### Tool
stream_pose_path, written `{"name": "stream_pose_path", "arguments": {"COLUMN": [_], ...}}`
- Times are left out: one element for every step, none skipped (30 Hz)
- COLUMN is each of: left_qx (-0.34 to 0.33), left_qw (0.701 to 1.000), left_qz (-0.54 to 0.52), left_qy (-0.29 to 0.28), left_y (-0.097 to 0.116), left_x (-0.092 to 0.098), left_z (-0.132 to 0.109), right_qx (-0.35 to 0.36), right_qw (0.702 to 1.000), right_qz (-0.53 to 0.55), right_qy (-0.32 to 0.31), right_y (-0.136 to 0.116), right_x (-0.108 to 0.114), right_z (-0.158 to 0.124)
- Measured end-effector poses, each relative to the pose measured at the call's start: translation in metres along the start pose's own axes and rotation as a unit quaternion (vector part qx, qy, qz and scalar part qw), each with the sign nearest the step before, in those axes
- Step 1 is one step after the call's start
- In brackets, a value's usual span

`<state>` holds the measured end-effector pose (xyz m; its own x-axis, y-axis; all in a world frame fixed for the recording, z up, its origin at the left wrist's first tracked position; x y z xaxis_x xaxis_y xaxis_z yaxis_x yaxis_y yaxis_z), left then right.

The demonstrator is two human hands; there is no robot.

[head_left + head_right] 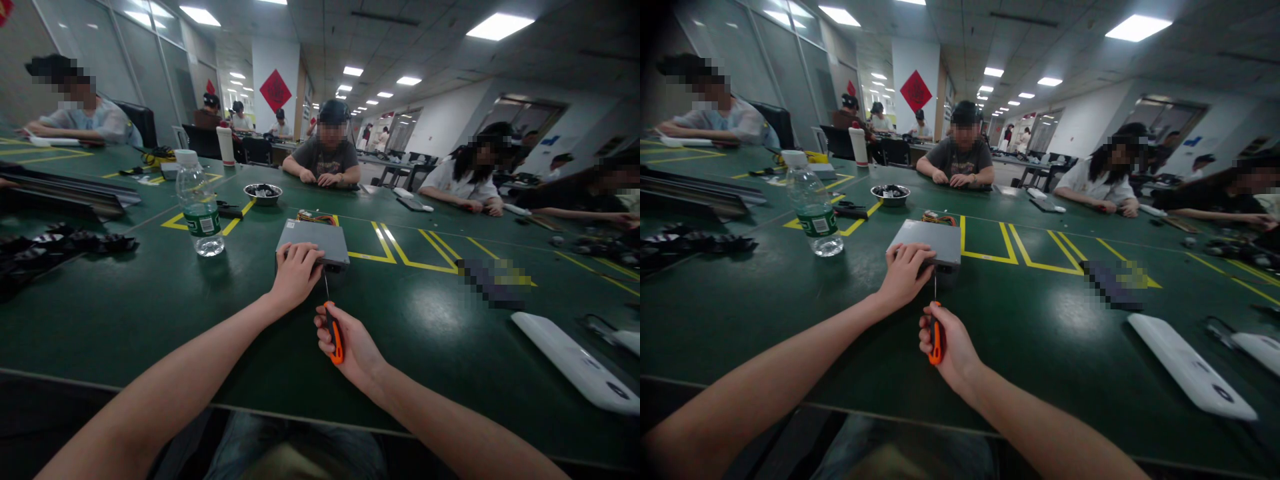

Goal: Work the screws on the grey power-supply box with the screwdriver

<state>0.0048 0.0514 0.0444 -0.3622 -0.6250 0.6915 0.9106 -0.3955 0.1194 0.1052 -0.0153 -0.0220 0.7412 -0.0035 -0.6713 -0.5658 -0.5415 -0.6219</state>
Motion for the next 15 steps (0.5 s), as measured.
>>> {"name": "stream_pose_path", "arguments": {"left_qx": [0.001, 0.001, 0.001, 0.000, -0.001, -0.003, -0.004, -0.005, -0.006, -0.006, -0.006, -0.006, -0.006, -0.006, -0.005], "left_qw": [1.000, 1.000, 1.000, 1.000, 1.000, 1.000, 1.000, 1.000, 1.000, 1.000, 1.000, 1.000, 1.000, 1.000, 1.000], "left_qz": [0.000, 0.000, -0.001, -0.001, -0.001, -0.002, -0.002, -0.002, -0.002, -0.003, -0.004, -0.004, -0.004, -0.004, -0.003], "left_qy": [0.000, -0.001, -0.001, -0.003, -0.004, -0.005, -0.006, -0.006, -0.007, -0.007, -0.007, -0.008, -0.008, -0.008, -0.008], "left_y": [-0.0002, -0.0003, -0.0003, -0.0002, -0.0001, 0.0000, 0.0000, -0.0001, -0.0002, -0.0005, -0.0007, -0.0007, -0.0008, -0.0007, -0.0006], "left_x": [-0.0001, -0.0001, 0.0000, 0.0001, 0.0003, 0.0004, 0.0005, 0.0005, 0.0006, 0.0005, 0.0005, 0.0003, 0.0002, -0.0001, -0.0003], "left_z": [0.0000, 0.0001, 0.0001, 0.0000, -0.0001, -0.0002, -0.0004, -0.0006, -0.0007, -0.0009, -0.0010, -0.0011, -0.0012, -0.0012, -0.0012], "right_qx": [0.008, 0.015, 0.020, 0.022, 0.022, 0.021, 0.019, 0.016, 0.012, 0.009, 0.005, 0.001, -0.002, -0.004, -0.005], "right_qw": [1.000, 1.000, 1.000, 1.000, 1.000, 1.000, 1.000, 1.000, 1.000, 1.000, 1.000, 1.000, 0.999, 0.999, 1.000], "right_qz": [0.000, 0.000, 0.000, -0.001, -0.003, -0.007, -0.009, -0.012, -0.013, -0.013, -0.013, -0.012, -0.010, -0.007, -0.005], "right_qy": [0.002, 0.003, 0.003, 0.001, -0.001, -0.003, -0.005, -0.008, -0.012, -0.017, -0.022, -0.027, -0.031, -0.032, -0.030], "right_y": [-0.0005, -0.0009, -0.0010, -0.0008, -0.0006, -0.0004, -0.0002, -0.0001, -0.0002, -0.0004, -0.0007, -0.0012, -0.0018, -0.0023, -0.0027], "right_x": [0.0007, 0.0012, 0.0014, 0.0013, 0.0010, 0.0005, -0.0001, -0.0008, -0.0017, -0.0029, -0.0040, -0.0050, -0.0058, -0.0060, -0.0056], "right_z": [0.0005, 0.0008, 0.0009, 0.0008, 0.0006, 0.0003, -0.0002, -0.0006, -0.0011, -0.0016, -0.0020, -0.0023, -0.0024, -0.0023, -0.0019]}}
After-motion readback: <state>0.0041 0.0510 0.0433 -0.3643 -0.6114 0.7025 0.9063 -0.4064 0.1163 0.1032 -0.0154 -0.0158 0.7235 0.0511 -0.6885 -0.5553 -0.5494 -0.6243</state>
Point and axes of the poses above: each hand's wrist, its own z-axis towards the middle knuckle, its own x-axis out of the back of the hand, y = z × x, the point moved 6 cm from there along z, towards the middle knuckle, and after that the axes turned 4 degrees about z, right-handed, at the moved point
